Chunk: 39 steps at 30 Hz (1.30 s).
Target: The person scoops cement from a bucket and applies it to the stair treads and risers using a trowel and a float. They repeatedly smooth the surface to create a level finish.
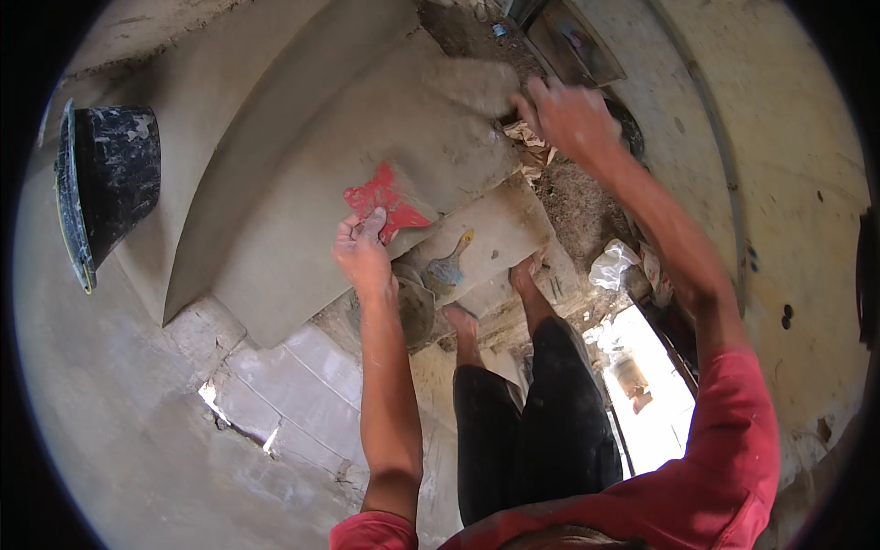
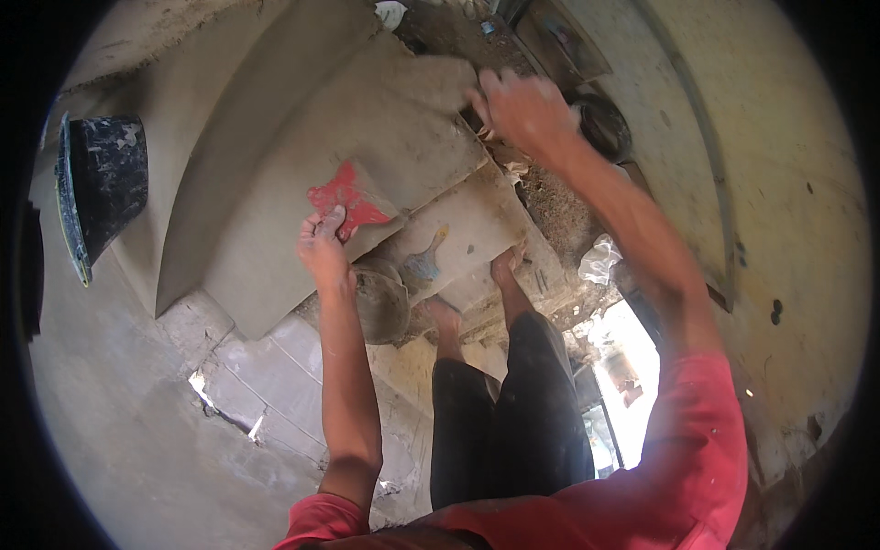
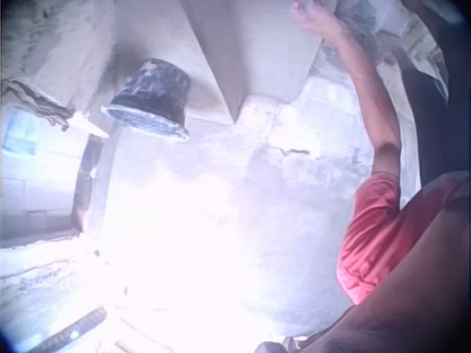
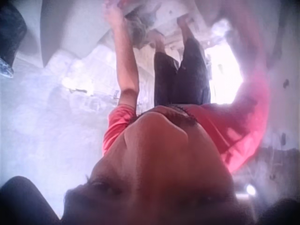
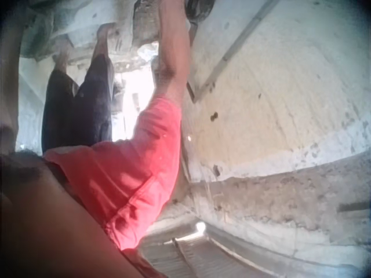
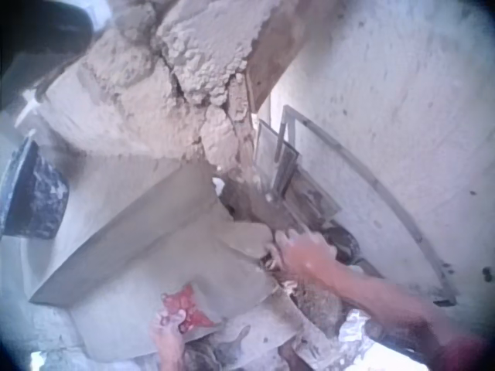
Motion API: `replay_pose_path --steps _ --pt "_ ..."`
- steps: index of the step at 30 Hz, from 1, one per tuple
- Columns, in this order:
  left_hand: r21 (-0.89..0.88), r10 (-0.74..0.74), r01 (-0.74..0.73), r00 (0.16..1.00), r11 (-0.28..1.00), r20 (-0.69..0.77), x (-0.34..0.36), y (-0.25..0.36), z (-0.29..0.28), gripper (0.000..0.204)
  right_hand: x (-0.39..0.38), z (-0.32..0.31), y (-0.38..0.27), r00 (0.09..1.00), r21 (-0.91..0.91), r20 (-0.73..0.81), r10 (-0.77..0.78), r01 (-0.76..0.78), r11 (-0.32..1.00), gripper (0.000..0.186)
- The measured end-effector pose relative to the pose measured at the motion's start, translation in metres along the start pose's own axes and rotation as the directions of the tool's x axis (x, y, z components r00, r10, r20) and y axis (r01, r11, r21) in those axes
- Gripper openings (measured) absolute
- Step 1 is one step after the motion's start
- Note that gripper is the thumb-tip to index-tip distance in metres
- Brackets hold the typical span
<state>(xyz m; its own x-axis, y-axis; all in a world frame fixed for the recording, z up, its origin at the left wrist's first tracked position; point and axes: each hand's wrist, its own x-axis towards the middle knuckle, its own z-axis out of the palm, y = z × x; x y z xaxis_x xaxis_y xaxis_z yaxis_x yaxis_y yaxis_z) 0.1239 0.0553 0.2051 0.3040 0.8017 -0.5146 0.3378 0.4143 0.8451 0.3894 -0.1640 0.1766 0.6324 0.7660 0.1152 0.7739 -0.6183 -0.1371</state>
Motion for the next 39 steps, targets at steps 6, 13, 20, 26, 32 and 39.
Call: replay_pose_path --steps 6,13,20,26,32,39 --pt "-0.038 0.005 -0.005 1.000 0.999 0.010 -0.011 -0.002 -0.026 0.013 -0.039 0.008 -0.017 0.981 0.114 0.185 -0.065 0.044 0.992 0.043" --pt "-0.102 -0.018 0.018 1.000 0.995 0.000 -0.025 -0.015 -0.055 0.016 -0.098 0.017 -0.007 0.859 0.463 0.435 0.268 -0.469 0.752 0.062" --pt "-0.147 -0.039 0.047 0.998 0.988 0.057 -0.035 -0.035 -0.048 0.013 -0.011 0.115 0.018 0.628 0.505 0.718 0.299 -0.766 0.398 0.066" --pt "-0.133 0.004 0.003 0.998 0.991 0.056 -0.029 -0.010 0.012 0.015 -0.082 0.093 0.019 0.416 0.256 0.863 0.287 -0.850 0.461 0.064" --pt "0.001 0.038 -0.038 0.991 0.999 0.126 0.008 0.006 0.077 0.019 -0.055 0.102 0.023 0.627 0.515 0.736 0.255 -0.764 0.389 0.061" --pt "0.075 0.051 -0.065 0.983 0.995 0.177 0.003 0.001 0.102 0.019 -0.132 0.093 0.012 0.469 0.337 0.821 0.324 -0.858 0.388 0.064"
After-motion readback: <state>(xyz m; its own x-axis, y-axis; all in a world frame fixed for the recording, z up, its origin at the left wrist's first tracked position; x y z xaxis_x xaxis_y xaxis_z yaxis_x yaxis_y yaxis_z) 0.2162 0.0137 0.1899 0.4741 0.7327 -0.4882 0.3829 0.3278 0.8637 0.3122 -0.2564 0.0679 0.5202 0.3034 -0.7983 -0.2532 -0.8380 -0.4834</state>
